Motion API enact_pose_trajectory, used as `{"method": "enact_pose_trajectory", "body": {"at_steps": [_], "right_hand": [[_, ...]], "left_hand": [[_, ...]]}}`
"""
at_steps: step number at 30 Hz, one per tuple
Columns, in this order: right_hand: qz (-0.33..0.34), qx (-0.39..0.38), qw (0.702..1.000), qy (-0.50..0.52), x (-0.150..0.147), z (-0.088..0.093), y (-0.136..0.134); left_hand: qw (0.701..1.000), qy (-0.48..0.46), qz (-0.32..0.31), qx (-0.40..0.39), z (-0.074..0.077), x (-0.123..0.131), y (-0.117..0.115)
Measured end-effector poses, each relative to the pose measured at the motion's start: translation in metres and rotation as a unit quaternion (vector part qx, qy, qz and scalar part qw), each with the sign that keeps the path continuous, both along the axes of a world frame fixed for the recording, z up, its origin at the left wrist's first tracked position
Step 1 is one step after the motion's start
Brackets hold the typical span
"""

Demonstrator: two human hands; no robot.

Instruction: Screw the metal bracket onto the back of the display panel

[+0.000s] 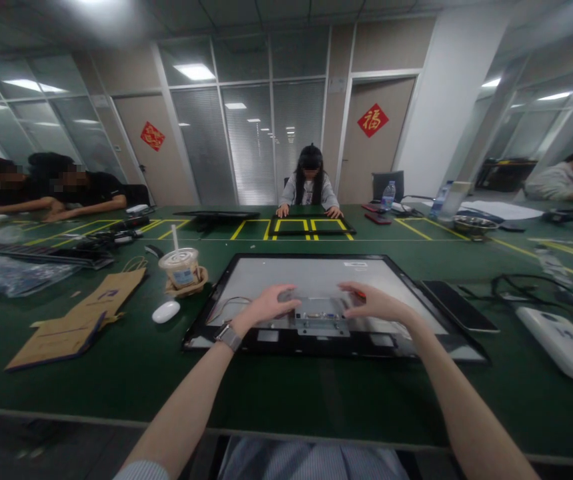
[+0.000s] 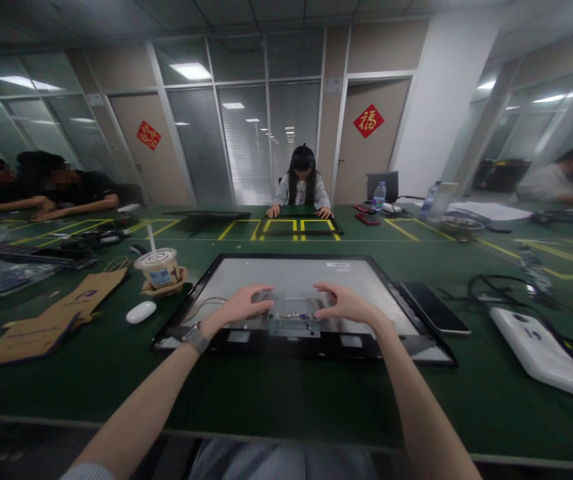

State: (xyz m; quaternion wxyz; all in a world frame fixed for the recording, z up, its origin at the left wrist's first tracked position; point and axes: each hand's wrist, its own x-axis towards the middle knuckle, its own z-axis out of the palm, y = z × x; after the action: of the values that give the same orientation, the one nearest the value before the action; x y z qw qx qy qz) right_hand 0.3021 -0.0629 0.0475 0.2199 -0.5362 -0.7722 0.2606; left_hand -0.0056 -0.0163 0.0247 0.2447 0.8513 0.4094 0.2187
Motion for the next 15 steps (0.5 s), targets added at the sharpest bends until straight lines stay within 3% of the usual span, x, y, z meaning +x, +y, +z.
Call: {"method": "enact_pose_trajectory", "body": {"at_steps": [4,10,15], "right_hand": [[0.028,-0.059,0.998,0.005,-0.009,-0.001,-0.005],[0.007,-0.014,1.0,-0.016,-0.019,-0.004,-0.004],[0.016,0.034,0.999,0.015,-0.017,0.003,-0.007]], "left_hand": [[0.998,-0.01,-0.042,-0.056,0.003,0.0,-0.004],[0.998,0.007,-0.048,-0.028,0.008,0.004,-0.011],[0.998,-0.019,-0.057,0.03,0.018,0.006,-0.013]]}}
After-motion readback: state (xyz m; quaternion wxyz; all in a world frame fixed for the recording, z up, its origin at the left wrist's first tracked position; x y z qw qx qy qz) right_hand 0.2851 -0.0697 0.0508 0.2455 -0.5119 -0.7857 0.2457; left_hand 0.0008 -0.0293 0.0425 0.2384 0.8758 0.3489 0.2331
